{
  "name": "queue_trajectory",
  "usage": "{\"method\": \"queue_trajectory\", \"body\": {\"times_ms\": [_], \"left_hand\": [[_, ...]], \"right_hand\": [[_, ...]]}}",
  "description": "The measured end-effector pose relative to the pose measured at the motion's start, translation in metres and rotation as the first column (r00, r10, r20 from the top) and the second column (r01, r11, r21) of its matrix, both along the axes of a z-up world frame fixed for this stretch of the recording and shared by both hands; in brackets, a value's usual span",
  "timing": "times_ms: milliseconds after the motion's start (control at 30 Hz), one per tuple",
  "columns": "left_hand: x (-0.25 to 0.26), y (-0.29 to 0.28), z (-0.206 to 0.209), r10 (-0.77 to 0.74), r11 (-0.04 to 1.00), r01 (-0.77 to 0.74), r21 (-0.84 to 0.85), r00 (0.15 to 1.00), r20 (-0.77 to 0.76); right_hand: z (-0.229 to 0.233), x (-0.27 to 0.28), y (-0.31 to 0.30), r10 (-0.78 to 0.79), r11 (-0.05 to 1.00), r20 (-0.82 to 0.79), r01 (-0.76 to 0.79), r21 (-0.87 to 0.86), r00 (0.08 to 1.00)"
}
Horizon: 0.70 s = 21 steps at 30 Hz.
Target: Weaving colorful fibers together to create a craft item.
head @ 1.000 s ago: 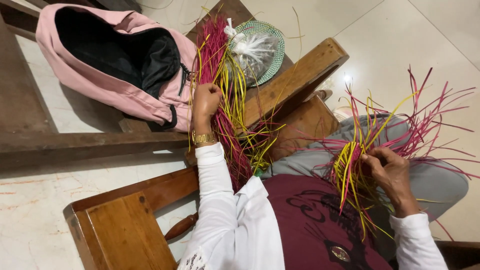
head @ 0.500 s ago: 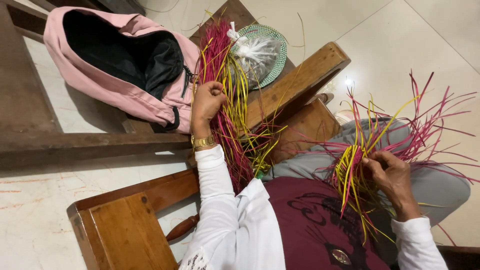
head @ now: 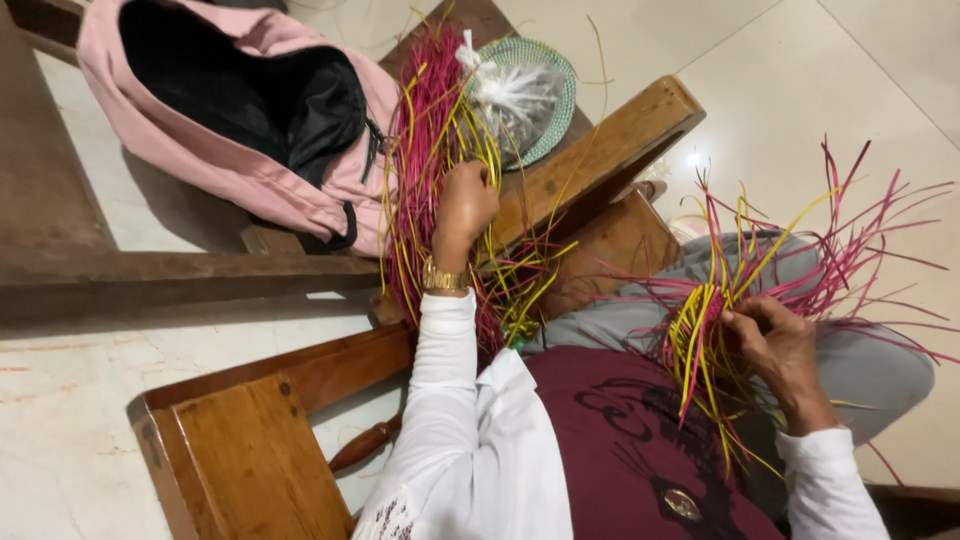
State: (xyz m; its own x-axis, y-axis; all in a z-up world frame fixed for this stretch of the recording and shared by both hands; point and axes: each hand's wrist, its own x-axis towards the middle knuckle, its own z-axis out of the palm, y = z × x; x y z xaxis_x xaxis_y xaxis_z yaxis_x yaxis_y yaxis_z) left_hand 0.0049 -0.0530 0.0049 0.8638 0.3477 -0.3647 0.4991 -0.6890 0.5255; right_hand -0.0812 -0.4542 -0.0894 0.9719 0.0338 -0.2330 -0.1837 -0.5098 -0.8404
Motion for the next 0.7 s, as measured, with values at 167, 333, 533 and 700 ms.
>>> {"method": "queue_trajectory", "body": {"times_ms": [167, 333, 533, 700], "left_hand": [[-0.002, 0.003, 0.018, 0.077, 0.991, -0.082, 0.105, 0.996, 0.052], [-0.003, 0.076, 0.008, 0.274, 0.943, -0.322, 0.089, 0.898, 0.344], [-0.003, 0.14, 0.001, 0.244, 0.916, -0.362, 0.174, 0.846, 0.474], [0.005, 0.139, -0.024, 0.127, 0.939, -0.253, 0.235, 0.887, 0.445]], "right_hand": [[0.013, -0.001, 0.004, 0.029, 0.998, 0.049, -0.031, 0.054, 0.998], [-0.003, 0.0, -0.003, 0.059, 0.998, 0.09, -0.057, -0.019, 0.994], [-0.002, -0.003, 0.001, 0.014, 0.997, 0.022, -0.015, 0.073, 1.0], [-0.005, -0.002, 0.0, -0.013, 0.996, 0.012, 0.012, 0.084, 1.0]]}}
